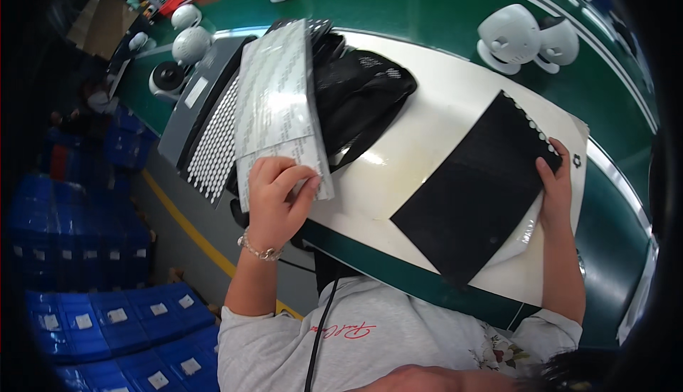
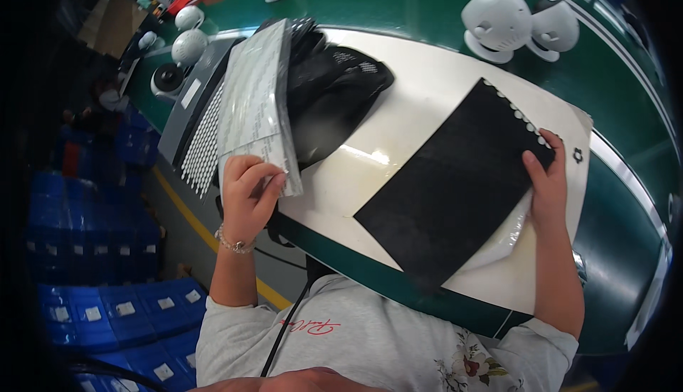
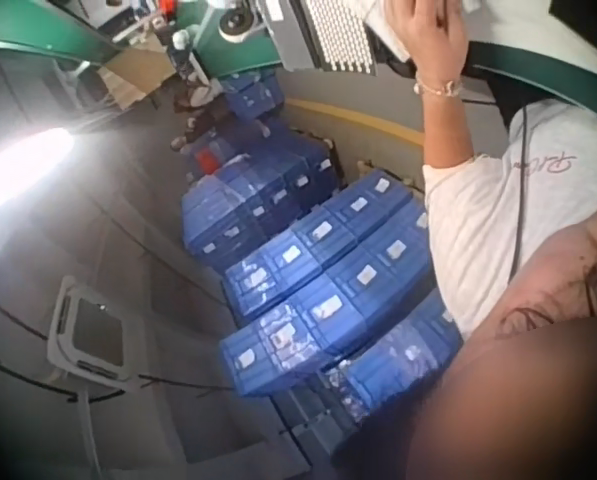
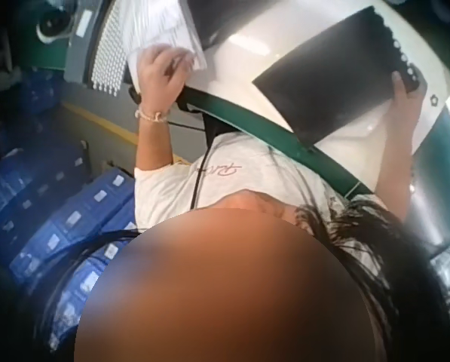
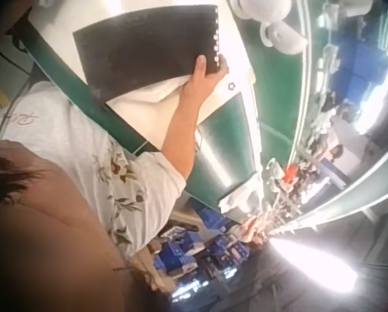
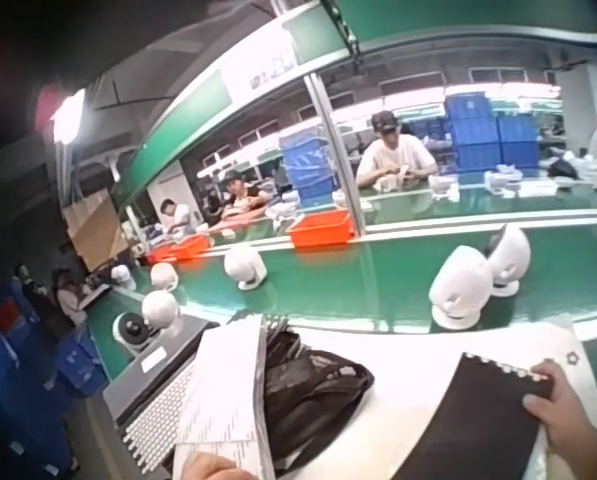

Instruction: Assembling security camera housings and bases at a factory workstation.

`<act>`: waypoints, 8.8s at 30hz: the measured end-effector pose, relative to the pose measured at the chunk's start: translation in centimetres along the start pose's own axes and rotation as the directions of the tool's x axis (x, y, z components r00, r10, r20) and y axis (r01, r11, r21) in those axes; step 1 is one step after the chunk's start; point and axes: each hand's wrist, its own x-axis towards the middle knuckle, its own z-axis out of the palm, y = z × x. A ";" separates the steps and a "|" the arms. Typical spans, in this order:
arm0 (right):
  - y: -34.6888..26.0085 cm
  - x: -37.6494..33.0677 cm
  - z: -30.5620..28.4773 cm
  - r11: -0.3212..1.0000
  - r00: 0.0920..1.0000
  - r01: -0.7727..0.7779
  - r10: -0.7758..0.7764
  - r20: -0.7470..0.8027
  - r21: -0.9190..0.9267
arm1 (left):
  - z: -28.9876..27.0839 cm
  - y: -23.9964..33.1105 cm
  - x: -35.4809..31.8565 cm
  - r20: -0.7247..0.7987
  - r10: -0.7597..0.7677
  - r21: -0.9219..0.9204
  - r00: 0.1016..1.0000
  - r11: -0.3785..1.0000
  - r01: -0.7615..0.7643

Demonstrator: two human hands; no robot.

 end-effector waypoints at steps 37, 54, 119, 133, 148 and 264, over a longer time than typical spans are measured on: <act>-1.5 18.0 -7.4 -0.029 0.904 -0.061 -0.425 -0.043 -0.998 | 8.0 5.6 -0.5 0.288 -0.205 -0.950 0.936 0.063 0.306; -13.4 -6.0 -0.5 0.987 0.983 -0.011 -0.019 0.180 0.162 | 3.0 4.6 -1.5 -0.065 -0.270 -0.997 0.961 -0.017 -0.072; -10.9 -12.5 1.7 0.614 0.618 0.750 -0.517 0.593 -0.245 | 5.3 11.3 -5.4 0.155 -0.131 -0.944 0.979 0.273 0.186; -10.4 -12.1 0.9 0.713 0.637 0.688 -0.499 0.587 -0.139 | 5.7 12.5 -6.1 0.059 -0.147 -0.978 0.987 0.189 0.086; -10.7 -12.2 1.7 0.571 0.592 0.784 -0.572 0.567 -0.243 | 5.9 11.7 -6.0 0.016 0.049 -0.820 0.999 0.573 -0.015; -10.2 -10.9 -1.2 0.232 0.658 0.737 -0.461 0.595 -0.635 | 9.5 12.1 -2.8 0.096 0.324 -0.913 0.941 0.406 -0.047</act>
